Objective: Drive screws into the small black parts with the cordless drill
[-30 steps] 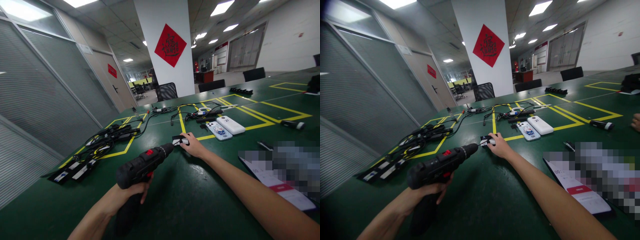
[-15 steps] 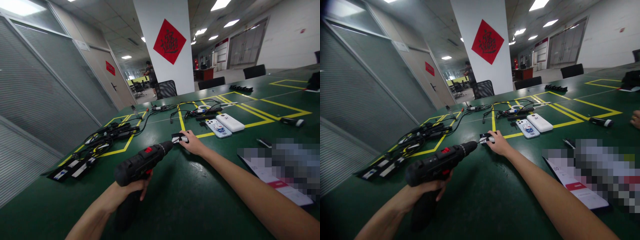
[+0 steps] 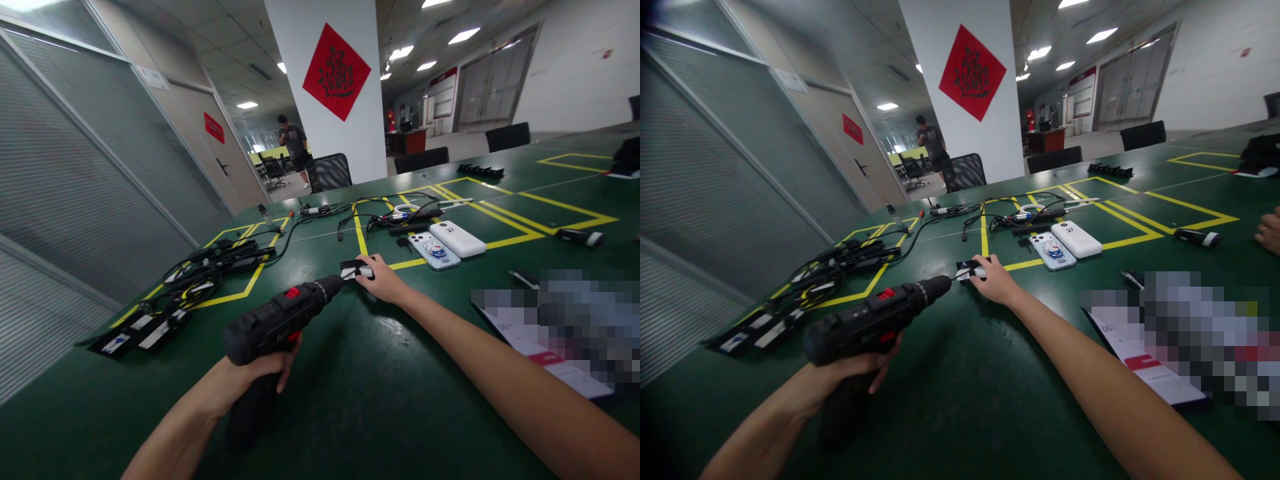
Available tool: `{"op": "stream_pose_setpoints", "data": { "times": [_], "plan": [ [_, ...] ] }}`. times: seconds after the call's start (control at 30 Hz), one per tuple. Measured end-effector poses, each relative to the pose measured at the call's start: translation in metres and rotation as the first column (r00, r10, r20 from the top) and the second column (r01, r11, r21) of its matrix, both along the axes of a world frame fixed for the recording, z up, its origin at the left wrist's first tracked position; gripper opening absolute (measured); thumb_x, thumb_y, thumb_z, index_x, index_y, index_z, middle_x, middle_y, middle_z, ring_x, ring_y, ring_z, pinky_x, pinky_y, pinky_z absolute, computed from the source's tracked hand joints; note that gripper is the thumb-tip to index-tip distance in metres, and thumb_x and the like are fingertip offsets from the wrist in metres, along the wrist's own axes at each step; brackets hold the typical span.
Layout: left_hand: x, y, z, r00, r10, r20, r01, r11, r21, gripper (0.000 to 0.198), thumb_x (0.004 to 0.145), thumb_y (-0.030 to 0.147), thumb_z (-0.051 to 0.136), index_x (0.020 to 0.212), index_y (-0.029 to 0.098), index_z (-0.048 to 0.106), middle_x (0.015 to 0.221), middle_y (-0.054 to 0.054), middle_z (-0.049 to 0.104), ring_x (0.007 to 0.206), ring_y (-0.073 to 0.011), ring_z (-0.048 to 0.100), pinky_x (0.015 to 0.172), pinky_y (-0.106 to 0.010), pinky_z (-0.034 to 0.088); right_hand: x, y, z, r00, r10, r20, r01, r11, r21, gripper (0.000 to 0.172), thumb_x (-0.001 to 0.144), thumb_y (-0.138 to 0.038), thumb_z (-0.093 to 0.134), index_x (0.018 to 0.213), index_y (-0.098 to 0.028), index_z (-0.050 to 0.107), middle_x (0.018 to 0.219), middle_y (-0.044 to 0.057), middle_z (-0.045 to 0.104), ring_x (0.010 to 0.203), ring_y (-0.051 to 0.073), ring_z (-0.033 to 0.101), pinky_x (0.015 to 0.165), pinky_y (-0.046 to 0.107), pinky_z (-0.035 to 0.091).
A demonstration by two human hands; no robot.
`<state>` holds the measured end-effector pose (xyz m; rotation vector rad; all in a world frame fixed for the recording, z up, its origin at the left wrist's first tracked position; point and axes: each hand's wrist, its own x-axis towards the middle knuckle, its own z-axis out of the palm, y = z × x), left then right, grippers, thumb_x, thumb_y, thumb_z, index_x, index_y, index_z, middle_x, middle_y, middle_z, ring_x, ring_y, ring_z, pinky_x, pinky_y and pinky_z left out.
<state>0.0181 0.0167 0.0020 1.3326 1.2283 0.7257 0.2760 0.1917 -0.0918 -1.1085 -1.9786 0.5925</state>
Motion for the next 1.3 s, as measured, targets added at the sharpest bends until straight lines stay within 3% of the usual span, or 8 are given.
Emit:
{"op": "stream_pose_setpoints", "data": {
  "times": [1.3],
  "plan": [
    [0.0015,-0.0006,0.0020,1.000,0.002,-0.029,-0.002,1.000,0.007,0.023,0.077,0.021,0.064,0.099,0.015,0.060,0.077,0.000,0.061,0.055,-0.0135,0.056,0.056,-0.029,0.045,-0.0010,0.0012,-0.0008,1.000,0.003,-0.013,-0.003,1.000,0.003,0.045,0.083,-0.028,0.058,0.126,-0.024,0.049,0.113,0.007,0.046,0.101,0.019,0.055,0.095,0.033,0.041]
  ]
}}
